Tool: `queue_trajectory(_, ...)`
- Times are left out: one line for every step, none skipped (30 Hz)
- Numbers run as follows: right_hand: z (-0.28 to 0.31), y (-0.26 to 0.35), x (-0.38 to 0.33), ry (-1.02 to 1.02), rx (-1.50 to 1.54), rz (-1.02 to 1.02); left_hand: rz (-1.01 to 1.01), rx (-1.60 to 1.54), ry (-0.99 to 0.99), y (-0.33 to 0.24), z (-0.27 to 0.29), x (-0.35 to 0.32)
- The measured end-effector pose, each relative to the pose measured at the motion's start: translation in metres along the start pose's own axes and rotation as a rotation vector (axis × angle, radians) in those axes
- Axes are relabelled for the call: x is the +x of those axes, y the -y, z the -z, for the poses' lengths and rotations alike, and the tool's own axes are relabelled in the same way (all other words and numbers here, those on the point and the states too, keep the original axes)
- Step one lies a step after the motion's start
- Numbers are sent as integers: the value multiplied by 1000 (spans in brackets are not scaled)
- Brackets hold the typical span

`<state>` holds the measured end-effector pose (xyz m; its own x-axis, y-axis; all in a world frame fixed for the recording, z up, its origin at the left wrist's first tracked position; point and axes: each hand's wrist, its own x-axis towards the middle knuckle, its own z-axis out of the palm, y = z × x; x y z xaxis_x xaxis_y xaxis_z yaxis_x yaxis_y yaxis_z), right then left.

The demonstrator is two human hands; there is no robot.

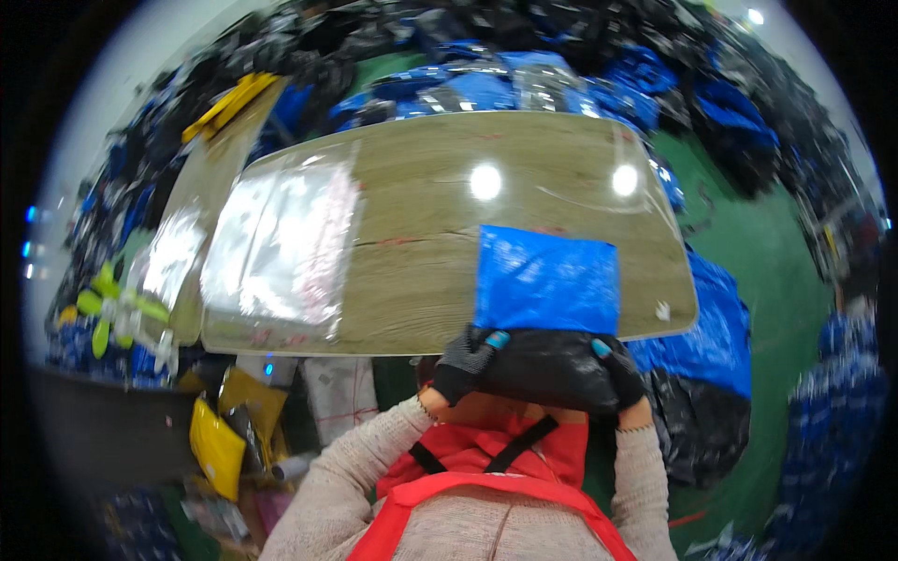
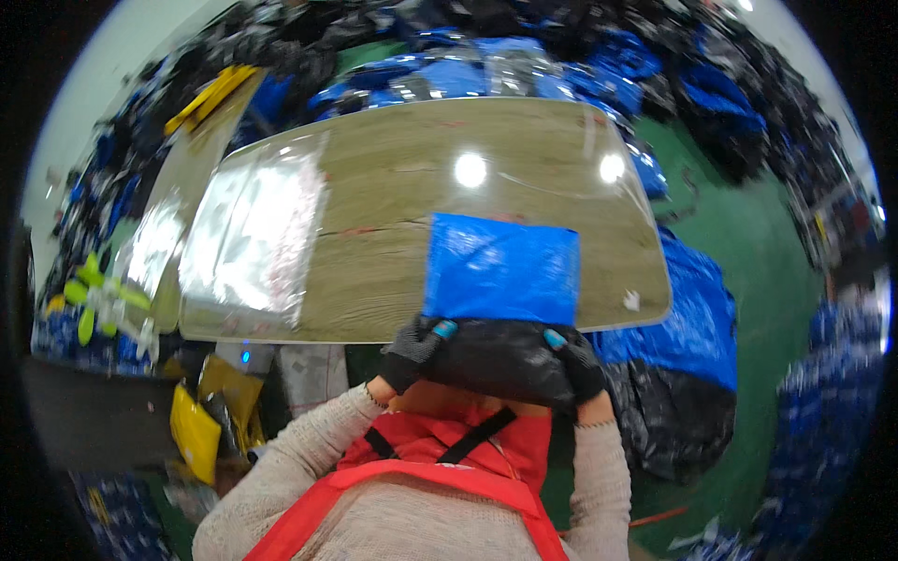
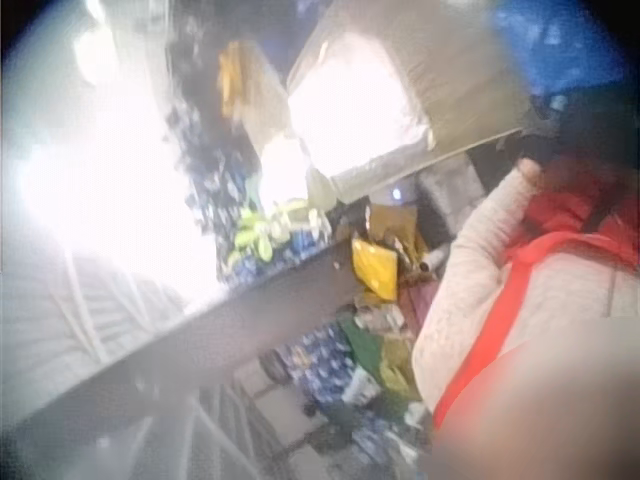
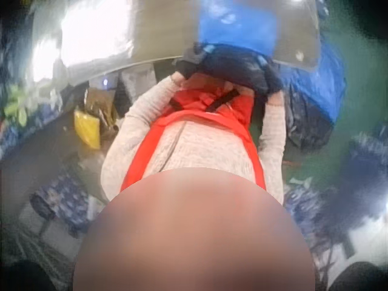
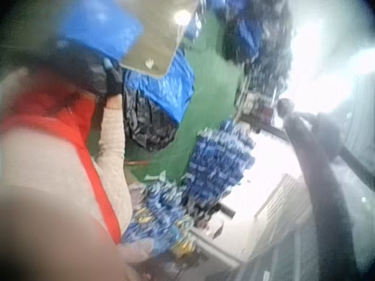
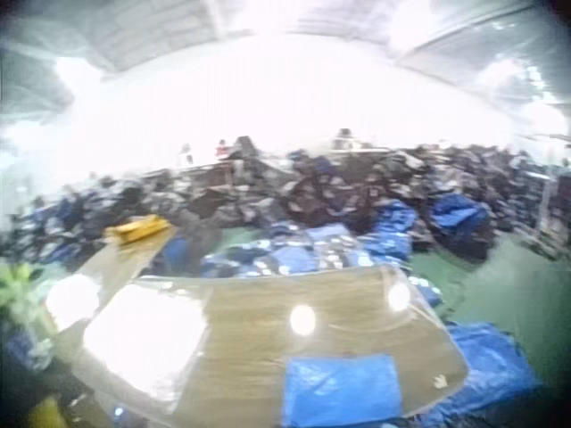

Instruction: The person repeatedly places blue and black plastic bags into clear plastic sleeves on a work table. They smooth the sleeves and handle the bags one at a time, then set the packaged items aside.

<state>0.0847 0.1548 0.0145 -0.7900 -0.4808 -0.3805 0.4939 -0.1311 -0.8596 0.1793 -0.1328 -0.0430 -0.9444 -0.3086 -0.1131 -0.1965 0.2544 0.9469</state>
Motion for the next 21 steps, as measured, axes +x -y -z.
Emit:
queue_trajectory(1, 2, 2, 28, 29, 12, -15, 189, 95, -5, 20, 9)
queue_trajectory(4, 3, 3, 48, -25, 4, -83, 352, 253, -11, 46, 24)
queue_trajectory(7, 4, 4, 18, -62, 49, -132, 504, 502, -14, 76, 41)
queue_trajectory(11, 5, 4, 50, 8, 5, -106, 549, 369, -15, 115, 64)
queue_trajectory(15, 5, 4, 90, 110, 8, -279, 340, 9, -10, 157, 82)
queue_trajectory(19, 4, 4, 120, 108, -14, -319, 502, -263, -2, 202, 104)
queue_trajectory(23, 3, 4, 99, 66, -14, -316, 519, -532, 11, 247, 122)
queue_trajectory(27, 1, 3, 74, 41, -49, -364, 743, -764, 26, 287, 139)
queue_trajectory(30, -1, 2, 79, 27, -50, -352, 829, -835, 44, 319, 149)
queue_trajectory(33, -3, 2, 90, 63, -54, -220, 933, -800, 61, 343, 160)
queue_trajectory(35, -5, 1, 147, 102, -38, -153, 916, -718, 74, 360, 167)
queue_trajectory(36, -7, 0, 103, 103, -37, -66, 968, -636, 82, 372, 175)
queue_trajectory(37, -9, -1, 39, 88, -26, 16, 1023, -513, 85, 378, 180)
queue_trajectory(38, -11, -1, 29, 80, -18, 85, 990, -556, 85, 373, 182)
queue_trajectory(38, -12, -2, 40, 94, 6, -38, 946, -587, 81, 362, 180)
queue_trajectory(38, -13, -3, 11, 73, -28, -125, 884, -558, 74, 346, 175)
queue_trajectory(37, -13, -4, 10, 77, -40, -235, 815, -586, 65, 330, 167)
queue_trajectory(35, -12, -6, -75, 88, -56, -447, 633, -463, 55, 311, 154)
queue_trajectory(33, -10, -7, 25, 88, -9, -418, 475, -318, 46, 286, 136)
queue_trajectory(31, -8, -8, 29, 84, 23, -397, 428, -88, 37, 267, 118)
queue_trajectory(29, -5, -9, 49, 72, 10, -568, 662, 27, 28, 248, 97)
